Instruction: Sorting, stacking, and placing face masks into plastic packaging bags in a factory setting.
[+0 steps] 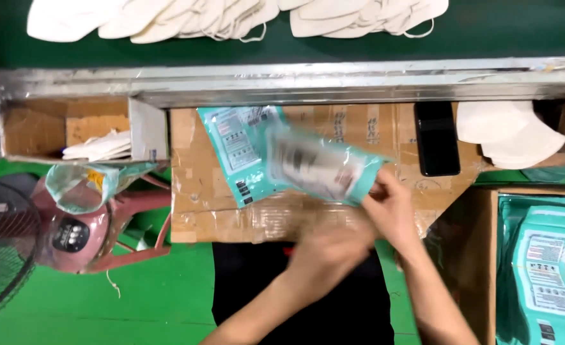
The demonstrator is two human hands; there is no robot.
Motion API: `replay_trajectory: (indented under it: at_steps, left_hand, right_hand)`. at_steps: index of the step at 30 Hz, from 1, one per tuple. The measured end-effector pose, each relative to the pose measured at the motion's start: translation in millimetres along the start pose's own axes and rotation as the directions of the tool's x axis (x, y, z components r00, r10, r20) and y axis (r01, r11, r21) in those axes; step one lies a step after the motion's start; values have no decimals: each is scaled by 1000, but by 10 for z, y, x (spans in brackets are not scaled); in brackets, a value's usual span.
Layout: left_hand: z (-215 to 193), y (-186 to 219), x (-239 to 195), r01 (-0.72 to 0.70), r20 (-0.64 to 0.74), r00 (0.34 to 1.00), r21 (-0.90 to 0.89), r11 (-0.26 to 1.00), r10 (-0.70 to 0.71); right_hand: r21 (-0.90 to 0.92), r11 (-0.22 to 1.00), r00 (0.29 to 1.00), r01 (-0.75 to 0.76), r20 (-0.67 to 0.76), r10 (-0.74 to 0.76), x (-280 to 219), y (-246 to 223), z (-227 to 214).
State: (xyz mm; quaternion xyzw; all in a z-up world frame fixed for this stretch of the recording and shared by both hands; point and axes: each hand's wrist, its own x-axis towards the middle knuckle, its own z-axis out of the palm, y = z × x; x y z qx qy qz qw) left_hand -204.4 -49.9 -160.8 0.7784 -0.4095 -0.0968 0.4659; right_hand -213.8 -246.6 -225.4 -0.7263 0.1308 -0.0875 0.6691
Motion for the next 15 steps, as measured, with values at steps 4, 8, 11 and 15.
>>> replay_trajectory:
  at_steps: [4, 8, 11, 15]
  left_hand:
    - [-806, 374, 587, -88, -405, 875, 403, 911, 264]
    - [-644, 65, 504, -109, -358, 931, -79, 991, 73]
    - [-451, -81, 380, 31, -514, 834, -320, 947, -202]
    - [-311, -248, 231, 252, -547, 723, -359, 899, -421]
  right_hand:
    - [-430, 903, 1000, 17, 24, -7, -88, -630, -24]
    - [-431, 798, 883, 421, -6, -469, -69, -975, 127]
    - [-174, 953, 910, 249, -295, -291, -56, -656, 20]
    - [425, 904, 954, 50, -289, 83, -57, 185, -274]
